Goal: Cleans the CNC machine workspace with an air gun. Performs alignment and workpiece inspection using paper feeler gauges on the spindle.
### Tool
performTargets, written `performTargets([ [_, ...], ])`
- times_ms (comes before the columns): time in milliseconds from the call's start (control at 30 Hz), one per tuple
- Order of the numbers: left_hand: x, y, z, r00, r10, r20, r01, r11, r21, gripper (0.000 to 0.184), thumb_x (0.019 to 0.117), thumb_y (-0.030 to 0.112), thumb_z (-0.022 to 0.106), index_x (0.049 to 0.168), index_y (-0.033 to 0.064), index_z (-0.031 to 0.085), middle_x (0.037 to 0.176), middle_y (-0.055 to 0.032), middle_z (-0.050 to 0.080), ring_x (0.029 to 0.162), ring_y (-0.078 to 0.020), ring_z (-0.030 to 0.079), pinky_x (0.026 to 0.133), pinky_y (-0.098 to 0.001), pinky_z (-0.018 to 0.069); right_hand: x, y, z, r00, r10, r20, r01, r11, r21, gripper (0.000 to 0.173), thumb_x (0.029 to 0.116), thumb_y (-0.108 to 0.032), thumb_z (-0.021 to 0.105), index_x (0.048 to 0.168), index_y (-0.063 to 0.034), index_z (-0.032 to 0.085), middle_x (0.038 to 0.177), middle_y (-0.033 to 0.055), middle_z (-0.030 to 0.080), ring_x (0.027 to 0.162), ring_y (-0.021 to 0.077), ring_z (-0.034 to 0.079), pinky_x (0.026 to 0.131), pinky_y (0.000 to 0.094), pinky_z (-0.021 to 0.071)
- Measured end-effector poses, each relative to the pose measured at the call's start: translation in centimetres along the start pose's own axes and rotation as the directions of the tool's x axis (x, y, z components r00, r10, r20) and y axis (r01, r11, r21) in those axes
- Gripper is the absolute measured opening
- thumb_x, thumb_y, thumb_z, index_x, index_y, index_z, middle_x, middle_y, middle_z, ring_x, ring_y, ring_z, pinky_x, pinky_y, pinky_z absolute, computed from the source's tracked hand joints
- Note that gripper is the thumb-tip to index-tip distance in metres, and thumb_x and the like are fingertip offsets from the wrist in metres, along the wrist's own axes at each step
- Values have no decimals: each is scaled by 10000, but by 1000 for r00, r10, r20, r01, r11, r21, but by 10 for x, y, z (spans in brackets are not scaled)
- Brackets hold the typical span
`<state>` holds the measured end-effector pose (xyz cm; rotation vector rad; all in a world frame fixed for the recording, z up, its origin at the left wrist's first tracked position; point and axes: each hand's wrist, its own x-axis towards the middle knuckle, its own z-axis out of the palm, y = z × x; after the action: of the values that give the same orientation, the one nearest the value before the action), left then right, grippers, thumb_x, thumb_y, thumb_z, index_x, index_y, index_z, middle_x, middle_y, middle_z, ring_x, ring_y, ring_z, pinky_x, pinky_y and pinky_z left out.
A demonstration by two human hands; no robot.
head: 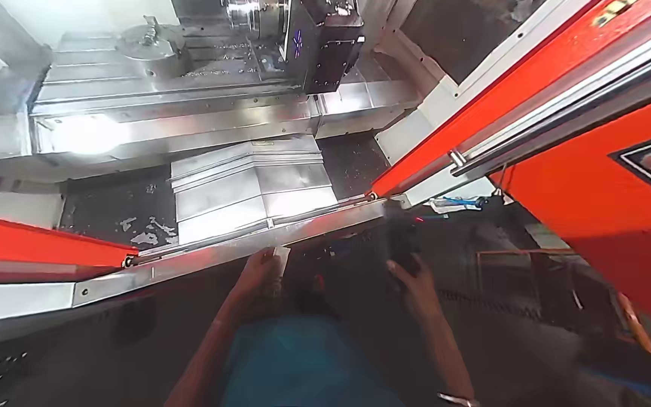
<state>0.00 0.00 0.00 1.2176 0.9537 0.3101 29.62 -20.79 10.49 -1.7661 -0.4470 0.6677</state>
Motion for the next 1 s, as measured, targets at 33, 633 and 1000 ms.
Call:
performTargets([
  [33,-7,-1,-6,998,30,-49,-31,999,-26,406,1006,163,627,1378,10,571,1111,-134,711,939,-181,707,866,-394,596,2,3,24,997,43,67,-44,999,18,774,765,-319,844,1383,-2,503,963,76,697,654,118,636,534,287,549],
  [633,50,113,72,991,70,-112,-67,997,25,381,1054,315,450,1076,-24,622,820,3,649,707,-23,600,633,-234,516,30,-32,125,947,-6,322,169,860,-481,923,762,-489,820,1510,-92,455,1399,180,544,1149,296,640,901,479,577],
  [1000,87,124,144,997,25,71,-14,987,-158,502,1079,413,335,1262,-13,525,1048,-100,728,955,-173,719,818,-390,618,84,-10,39,882,-205,423,305,935,-183,916,787,-444,863,1530,-89,462,1410,217,531,1177,307,613,958,470,547],
])
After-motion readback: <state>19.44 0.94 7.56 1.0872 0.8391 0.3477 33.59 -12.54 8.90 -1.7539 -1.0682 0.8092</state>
